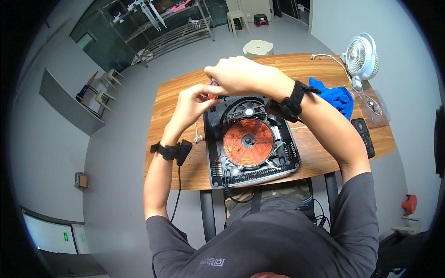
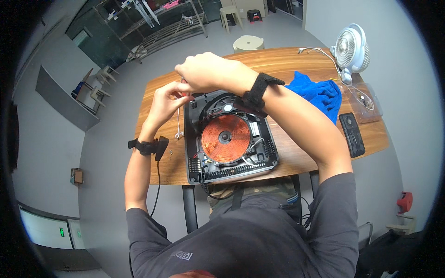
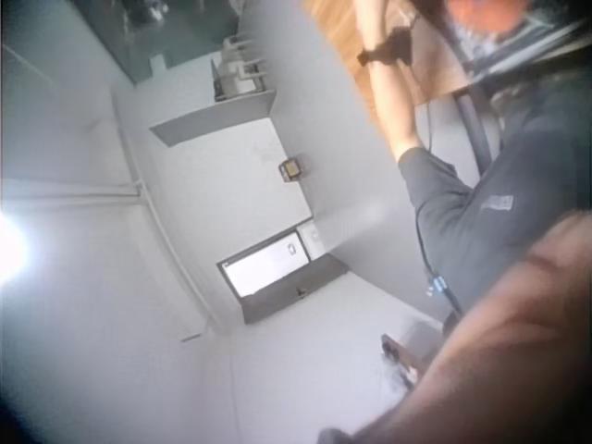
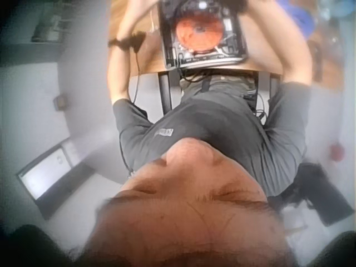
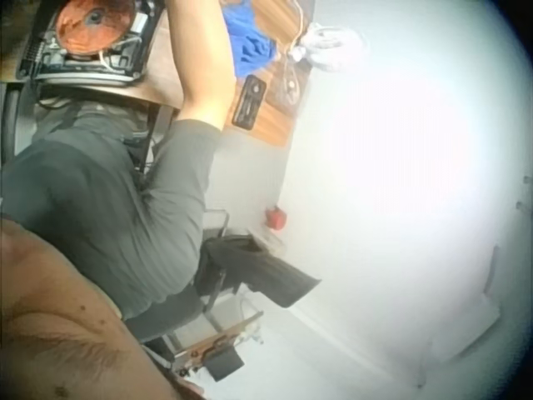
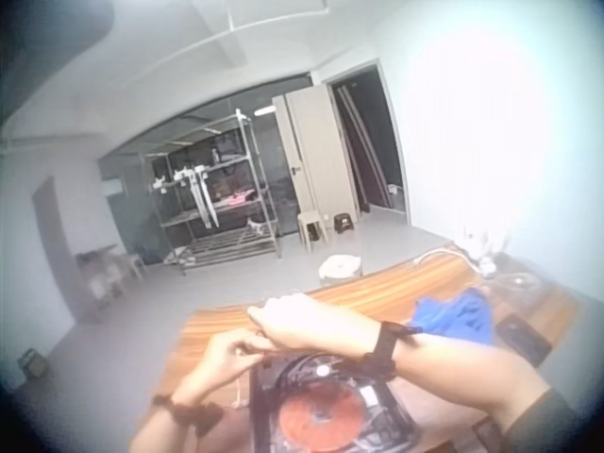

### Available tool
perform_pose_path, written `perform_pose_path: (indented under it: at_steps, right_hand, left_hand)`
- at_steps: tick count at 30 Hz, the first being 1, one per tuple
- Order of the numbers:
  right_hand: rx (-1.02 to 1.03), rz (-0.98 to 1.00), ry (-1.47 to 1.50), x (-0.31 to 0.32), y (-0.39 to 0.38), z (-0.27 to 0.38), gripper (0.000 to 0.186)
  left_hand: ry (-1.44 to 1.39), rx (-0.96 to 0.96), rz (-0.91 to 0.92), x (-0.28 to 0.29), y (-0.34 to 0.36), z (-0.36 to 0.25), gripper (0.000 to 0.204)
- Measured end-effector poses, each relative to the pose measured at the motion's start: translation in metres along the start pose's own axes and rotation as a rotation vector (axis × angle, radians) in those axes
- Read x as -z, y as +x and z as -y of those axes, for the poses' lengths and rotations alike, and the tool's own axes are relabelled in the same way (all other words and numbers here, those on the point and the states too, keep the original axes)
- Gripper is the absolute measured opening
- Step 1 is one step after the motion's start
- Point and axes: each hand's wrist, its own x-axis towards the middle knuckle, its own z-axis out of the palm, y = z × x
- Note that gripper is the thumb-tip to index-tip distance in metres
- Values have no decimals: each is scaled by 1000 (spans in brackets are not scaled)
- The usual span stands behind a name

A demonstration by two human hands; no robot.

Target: The person cleans a small black component with a blue cloth, then uses a screwdriver to remove and install screws on a disassembled electronic device. The person handles a circuit board and secures it into the device housing.

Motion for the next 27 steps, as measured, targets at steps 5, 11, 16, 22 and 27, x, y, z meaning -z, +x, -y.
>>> perform_pose_path:
  at_steps: [5, 11, 16, 22, 27]
  right_hand:
    - [-6, 177, 56, -14, -18, 3, 52]
    - [11, 186, 3, -39, -34, -2, 49]
    - [-149, 249, 240, -45, -75, -15, 46]
    - [-450, 193, 202, -24, -140, -57, 42]
    - [-532, 111, 198, -18, -187, -84, 41]
  left_hand:
    - [255, -157, 63, 13, -17, 3, 36]
    - [425, -438, 40, 3, -11, -18, 38]
    - [386, -491, 64, -21, -10, -26, 37]
    - [336, -276, 14, -8, -3, 10, 26]
    - [348, 7, 39, 20, -16, 74, 23]
